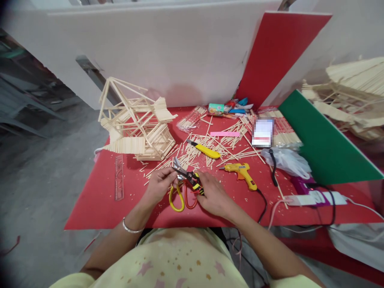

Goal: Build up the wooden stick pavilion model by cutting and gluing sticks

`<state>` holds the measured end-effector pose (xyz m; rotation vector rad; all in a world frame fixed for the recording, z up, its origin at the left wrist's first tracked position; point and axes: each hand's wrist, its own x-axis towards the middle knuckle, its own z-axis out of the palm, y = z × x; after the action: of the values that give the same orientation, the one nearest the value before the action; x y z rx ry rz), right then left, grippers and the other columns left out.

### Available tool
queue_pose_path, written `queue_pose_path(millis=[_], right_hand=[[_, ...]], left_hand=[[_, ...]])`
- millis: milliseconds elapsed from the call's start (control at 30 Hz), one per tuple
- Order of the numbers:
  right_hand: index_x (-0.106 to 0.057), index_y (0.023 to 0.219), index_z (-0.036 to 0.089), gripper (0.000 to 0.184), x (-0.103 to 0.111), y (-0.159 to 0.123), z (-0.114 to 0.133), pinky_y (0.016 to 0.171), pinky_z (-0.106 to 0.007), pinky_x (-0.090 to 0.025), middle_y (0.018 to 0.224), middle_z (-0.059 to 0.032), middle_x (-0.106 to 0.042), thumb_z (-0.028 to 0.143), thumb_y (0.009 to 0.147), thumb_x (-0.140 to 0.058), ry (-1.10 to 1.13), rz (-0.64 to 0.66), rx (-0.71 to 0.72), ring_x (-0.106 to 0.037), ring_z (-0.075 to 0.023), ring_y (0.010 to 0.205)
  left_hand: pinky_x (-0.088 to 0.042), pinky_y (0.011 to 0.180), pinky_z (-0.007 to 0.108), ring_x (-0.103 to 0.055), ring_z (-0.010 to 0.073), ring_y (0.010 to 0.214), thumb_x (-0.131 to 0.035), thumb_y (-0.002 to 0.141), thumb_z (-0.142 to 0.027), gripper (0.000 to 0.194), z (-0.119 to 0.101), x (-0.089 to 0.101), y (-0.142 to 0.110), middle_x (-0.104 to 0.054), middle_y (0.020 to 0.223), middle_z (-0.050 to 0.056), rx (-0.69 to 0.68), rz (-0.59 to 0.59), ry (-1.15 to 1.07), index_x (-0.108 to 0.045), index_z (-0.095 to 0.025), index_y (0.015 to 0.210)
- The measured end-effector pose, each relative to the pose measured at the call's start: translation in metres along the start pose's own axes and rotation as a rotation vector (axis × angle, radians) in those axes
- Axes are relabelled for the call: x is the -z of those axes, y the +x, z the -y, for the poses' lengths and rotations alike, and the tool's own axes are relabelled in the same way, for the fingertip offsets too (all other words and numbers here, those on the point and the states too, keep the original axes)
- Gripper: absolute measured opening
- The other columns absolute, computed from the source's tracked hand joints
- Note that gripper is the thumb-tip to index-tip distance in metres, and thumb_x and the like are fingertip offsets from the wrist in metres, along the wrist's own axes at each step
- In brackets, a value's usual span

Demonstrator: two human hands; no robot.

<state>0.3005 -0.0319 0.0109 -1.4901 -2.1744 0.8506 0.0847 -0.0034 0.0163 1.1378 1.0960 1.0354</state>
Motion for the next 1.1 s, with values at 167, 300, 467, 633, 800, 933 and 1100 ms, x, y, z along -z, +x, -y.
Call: queue_pose_path(millis=[167, 300, 467, 633, 800, 933, 1100], right_hand=[[-0.05, 0.138, 0.021, 0.059, 0.004, -0.004, 0.004, 0.099, -0.039, -0.046, 0.133, -0.0104, -0.062, 0.015, 0.079, -0.053, 0.079, 0.051, -0.042, -0.061, -0.025, 0.116], [-0.053, 0.135, 0.021, 0.053, 0.004, -0.005, 0.005, 0.099, -0.04, -0.046, 0.13, -0.0109, -0.064, 0.017, 0.082, -0.053, 0.083, 0.065, -0.069, -0.062, -0.0263, 0.115], [-0.053, 0.133, 0.02, 0.052, 0.004, -0.006, 0.005, 0.098, -0.04, -0.045, 0.129, -0.0118, -0.064, 0.017, 0.081, -0.053, 0.08, 0.072, -0.069, -0.061, -0.0266, 0.114], [-0.056, 0.126, 0.019, 0.044, 0.005, -0.007, 0.008, 0.092, -0.036, -0.046, 0.119, -0.0102, -0.068, 0.015, 0.082, -0.051, 0.096, 0.091, -0.084, -0.064, -0.0246, 0.105], [-0.057, 0.122, 0.017, 0.041, 0.002, -0.008, 0.008, 0.09, -0.035, -0.045, 0.117, -0.0118, -0.068, 0.016, 0.081, -0.051, 0.11, 0.092, -0.098, -0.063, -0.0243, 0.103], [-0.059, 0.109, 0.017, 0.034, 0.001, -0.011, 0.009, 0.087, -0.032, -0.046, 0.106, -0.0078, -0.069, 0.014, 0.077, -0.05, 0.222, 0.139, -0.079, -0.063, -0.0209, 0.095], [-0.058, 0.096, 0.02, 0.026, 0.001, -0.015, 0.015, 0.081, -0.029, -0.046, 0.095, -0.0012, -0.067, 0.013, 0.073, -0.047, 0.381, 0.239, -0.093, -0.06, -0.0179, 0.087]], left_hand=[[-0.043, 0.049, 0.022, -0.052, 0.0095, 0.049, -0.07, 0.082, -0.042, 0.029, -0.003, 0.004, 0.001, -0.057, 0.056, -0.001, -0.006, -0.032, 0.02, -0.068, -0.014, 0.076], [-0.043, 0.049, 0.022, -0.051, 0.0097, 0.049, -0.067, 0.085, -0.042, 0.03, 0.0, 0.006, 0.001, -0.056, 0.057, 0.0, -0.002, -0.001, 0.034, -0.066, -0.014, 0.075], [-0.042, 0.048, 0.022, -0.051, 0.0096, 0.049, -0.067, 0.085, -0.043, 0.03, 0.004, 0.008, 0.001, -0.055, 0.057, -0.001, 0.009, 0.004, 0.057, -0.066, -0.014, 0.076], [-0.041, 0.048, 0.021, -0.05, 0.0093, 0.048, -0.068, 0.083, -0.044, 0.031, 0.004, 0.008, 0.004, -0.055, 0.056, -0.002, 0.027, -0.006, 0.069, -0.068, -0.013, 0.077], [-0.039, 0.046, 0.021, -0.047, 0.0087, 0.046, -0.069, 0.081, -0.045, 0.033, 0.001, 0.007, 0.003, -0.055, 0.054, -0.001, 0.031, -0.002, 0.081, -0.07, -0.013, 0.079], [-0.039, 0.049, 0.022, -0.048, 0.0087, 0.049, -0.069, 0.082, -0.043, 0.031, 0.0, 0.007, 0.002, -0.055, 0.056, -0.001, -0.043, 0.014, 0.059, -0.071, -0.013, 0.076], [-0.043, 0.051, 0.023, -0.051, 0.01, 0.051, -0.071, 0.081, -0.041, 0.029, 0.004, 0.008, 0.004, -0.057, 0.056, 0.0, -0.058, 0.008, 0.026, -0.072, -0.013, 0.076]])
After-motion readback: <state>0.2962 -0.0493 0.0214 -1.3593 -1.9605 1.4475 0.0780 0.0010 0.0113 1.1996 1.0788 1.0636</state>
